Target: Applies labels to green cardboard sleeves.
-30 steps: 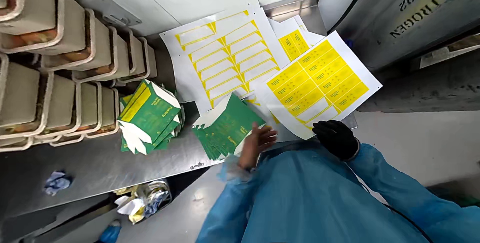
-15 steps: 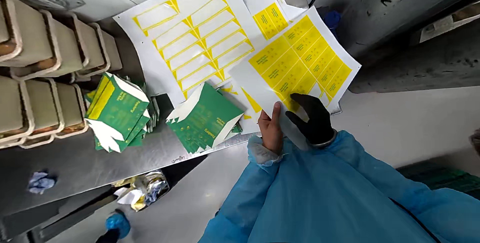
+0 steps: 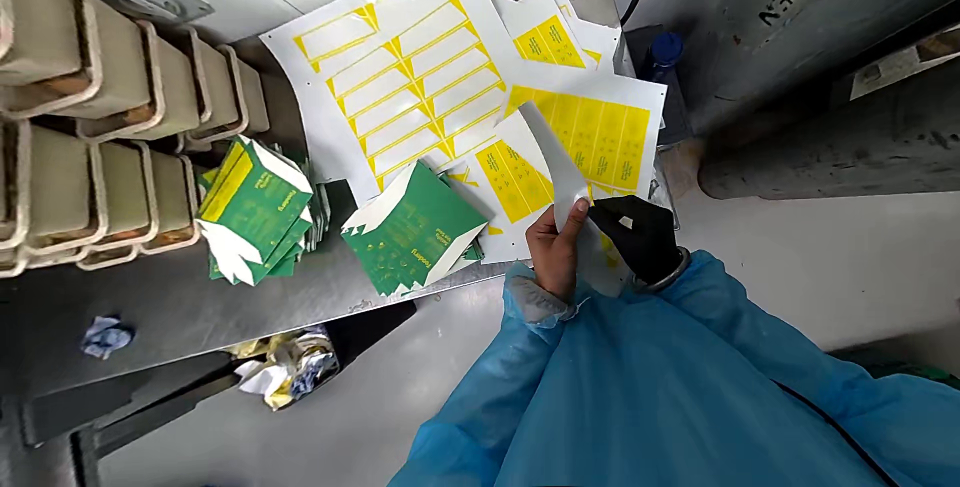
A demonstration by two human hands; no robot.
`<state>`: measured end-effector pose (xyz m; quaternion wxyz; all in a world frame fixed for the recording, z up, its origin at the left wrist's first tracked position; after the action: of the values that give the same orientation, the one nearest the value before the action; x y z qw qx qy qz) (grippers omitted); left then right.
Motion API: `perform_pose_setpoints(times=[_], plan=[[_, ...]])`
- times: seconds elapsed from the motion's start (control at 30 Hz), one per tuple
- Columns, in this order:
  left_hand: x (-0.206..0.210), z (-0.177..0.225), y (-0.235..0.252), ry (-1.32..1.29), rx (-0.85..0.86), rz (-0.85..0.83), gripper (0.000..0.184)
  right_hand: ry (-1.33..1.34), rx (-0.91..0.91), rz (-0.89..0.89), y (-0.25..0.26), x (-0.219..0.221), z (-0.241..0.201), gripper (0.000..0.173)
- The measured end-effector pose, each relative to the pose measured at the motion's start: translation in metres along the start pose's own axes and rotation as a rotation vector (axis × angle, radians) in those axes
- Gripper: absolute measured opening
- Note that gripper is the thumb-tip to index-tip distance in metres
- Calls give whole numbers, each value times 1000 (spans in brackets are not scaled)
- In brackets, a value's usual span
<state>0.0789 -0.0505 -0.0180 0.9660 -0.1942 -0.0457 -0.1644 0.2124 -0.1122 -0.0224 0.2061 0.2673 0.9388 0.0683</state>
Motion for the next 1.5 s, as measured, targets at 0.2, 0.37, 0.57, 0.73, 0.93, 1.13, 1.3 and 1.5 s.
perform_pose_setpoints(times=[0.2, 0.37, 0.57, 0.73, 0.93, 1.13, 1.3, 1.5], plan=[[-6, -2, 1, -52, -5, -23, 19, 73, 147, -94, 10, -3, 2, 13], [-18, -6, 3, -90, -21, 22, 19, 28, 94, -82, 18, 5, -1, 8], [-30, -8, 6, -88, -38, 45, 18, -223, -69, -119, 25, 24, -1, 8], [-44, -24, 27, -34, -86, 173, 24, -67, 486, -284, 92, -31, 50, 27], [-62, -40, 62, 520, -229, 371, 53, -263, 576, -82, 194, -147, 80, 37], [-82, 1, 24, 661, 225, 284, 52, -394, 407, -38, 140, -80, -14, 30], [-84, 38, -5, 121, 35, -84, 46, -175, 144, -193, 46, 66, -72, 15], [-164, 46, -3, -24, 41, 228, 31, -100, 48, -246, 24, 122, -90, 27]])
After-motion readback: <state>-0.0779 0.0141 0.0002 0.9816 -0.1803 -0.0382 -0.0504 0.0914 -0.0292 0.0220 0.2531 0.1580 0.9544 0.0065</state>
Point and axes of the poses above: each hand's wrist, its own y-axis towards the middle knuckle, its own x-axis out of the palm, z = x × y, the point moved 2 cm from there along y, towards the middle knuckle, and after that the axes turned 3 degrees about -x, right-handed, at the moved point
